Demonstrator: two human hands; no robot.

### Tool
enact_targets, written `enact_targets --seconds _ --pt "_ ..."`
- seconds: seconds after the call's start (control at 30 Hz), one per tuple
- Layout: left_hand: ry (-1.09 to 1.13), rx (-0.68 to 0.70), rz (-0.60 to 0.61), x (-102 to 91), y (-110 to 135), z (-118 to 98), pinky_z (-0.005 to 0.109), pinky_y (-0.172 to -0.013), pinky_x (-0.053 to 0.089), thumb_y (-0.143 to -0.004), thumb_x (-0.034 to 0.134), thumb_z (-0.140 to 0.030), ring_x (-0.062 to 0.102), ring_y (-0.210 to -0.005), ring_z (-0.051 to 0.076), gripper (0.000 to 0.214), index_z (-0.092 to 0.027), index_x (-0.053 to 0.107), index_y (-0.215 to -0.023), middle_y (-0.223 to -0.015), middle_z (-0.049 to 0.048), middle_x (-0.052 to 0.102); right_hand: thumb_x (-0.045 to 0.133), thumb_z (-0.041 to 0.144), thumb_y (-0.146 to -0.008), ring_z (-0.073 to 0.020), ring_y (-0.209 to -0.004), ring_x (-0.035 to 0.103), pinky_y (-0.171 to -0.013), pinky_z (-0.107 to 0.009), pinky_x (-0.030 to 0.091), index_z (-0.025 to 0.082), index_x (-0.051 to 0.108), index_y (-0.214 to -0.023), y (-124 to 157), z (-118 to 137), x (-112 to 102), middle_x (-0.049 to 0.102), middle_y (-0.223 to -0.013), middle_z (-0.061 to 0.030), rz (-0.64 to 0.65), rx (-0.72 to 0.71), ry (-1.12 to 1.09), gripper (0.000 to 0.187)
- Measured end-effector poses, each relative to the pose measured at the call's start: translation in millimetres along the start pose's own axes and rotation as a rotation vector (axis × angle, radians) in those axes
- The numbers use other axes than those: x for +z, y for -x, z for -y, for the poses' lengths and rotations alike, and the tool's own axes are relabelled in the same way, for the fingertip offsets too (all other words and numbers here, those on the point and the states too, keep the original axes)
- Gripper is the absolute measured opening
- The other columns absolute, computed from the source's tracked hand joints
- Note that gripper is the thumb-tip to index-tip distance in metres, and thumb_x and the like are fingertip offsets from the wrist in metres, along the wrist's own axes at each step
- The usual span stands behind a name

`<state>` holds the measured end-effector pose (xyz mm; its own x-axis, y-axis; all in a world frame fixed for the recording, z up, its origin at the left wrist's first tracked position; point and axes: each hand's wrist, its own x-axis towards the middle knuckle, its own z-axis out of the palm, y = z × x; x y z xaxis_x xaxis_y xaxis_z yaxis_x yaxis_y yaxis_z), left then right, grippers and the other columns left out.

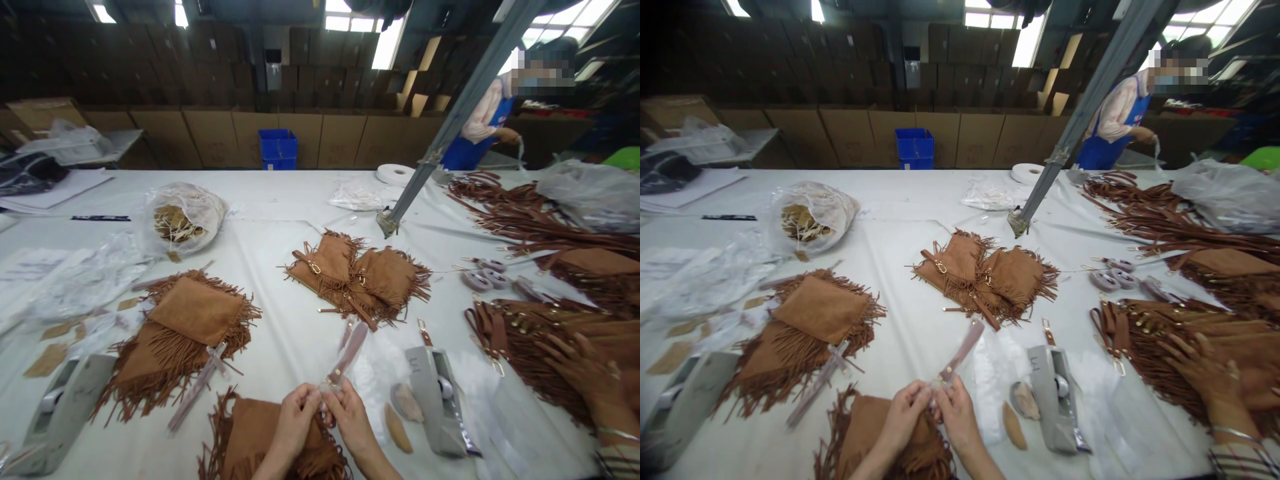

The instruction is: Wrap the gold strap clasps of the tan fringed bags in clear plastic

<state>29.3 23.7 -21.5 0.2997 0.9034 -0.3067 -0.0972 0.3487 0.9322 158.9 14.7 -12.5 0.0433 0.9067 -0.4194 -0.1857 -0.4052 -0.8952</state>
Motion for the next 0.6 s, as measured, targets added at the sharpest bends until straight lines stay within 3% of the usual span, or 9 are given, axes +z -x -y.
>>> enact_targets --seconds 0.13,0.3,0.47,0.6 --pt "0.096 -0.006 -0.046 2.7 -1.3 3.5 0.028 -0.062 0.047 -0.083 0.046 -0.057 0.056 -0.056 0.016 0.044 -0.018 0.056 -0.065 -0.059 0.0006 0.062 0.070 0.055 -0.070 -0.0078 -0.042 0.046 -0.043 -0.020 0.033 0.018 0.054 -0.089 0.8 2.0 0.9 0.056 -0.052 0.0050 0.031 0.036 -0.051 0.045" --pt "-0.040 -0.016 -0.116 0.7 -0.4 6.1 0.027 -0.064 0.044 -0.074 0.063 -0.050 0.055 -0.063 0.017 0.036 -0.015 0.063 -0.064 -0.062 0.0016 0.064 0.068 0.058 -0.070 -0.0058 -0.038 0.034 -0.040 -0.019 0.025 0.016 0.058 -0.089 -1.2 2.0 -5.4 0.044 -0.044 0.0093 0.060 0.174 -0.149 0.047" --pt "0.008 -0.029 -0.197 7.0 -0.9 14.8 0.025 -0.056 0.040 -0.078 0.054 -0.055 0.048 -0.055 0.014 0.041 -0.017 0.054 -0.064 -0.056 -0.0018 0.055 0.064 0.059 -0.074 -0.0055 -0.038 0.035 -0.041 -0.020 0.025 0.015 0.056 -0.066 -6.9 -3.3 -9.2 0.046 -0.042 0.0063 0.057 0.121 -0.023 0.045" --pt "-0.024 -0.039 -0.237 8.4 -0.4 21.8 0.025 -0.057 0.039 -0.082 0.049 -0.057 0.046 -0.055 0.013 0.040 -0.019 0.049 -0.066 -0.057 -0.0039 0.049 0.060 0.062 -0.075 -0.0059 -0.036 0.036 -0.041 -0.021 0.027 0.016 0.054 -0.062 -7.6 -11.8 -7.9 0.045 -0.041 0.0063 0.032 0.111 0.003 0.048"
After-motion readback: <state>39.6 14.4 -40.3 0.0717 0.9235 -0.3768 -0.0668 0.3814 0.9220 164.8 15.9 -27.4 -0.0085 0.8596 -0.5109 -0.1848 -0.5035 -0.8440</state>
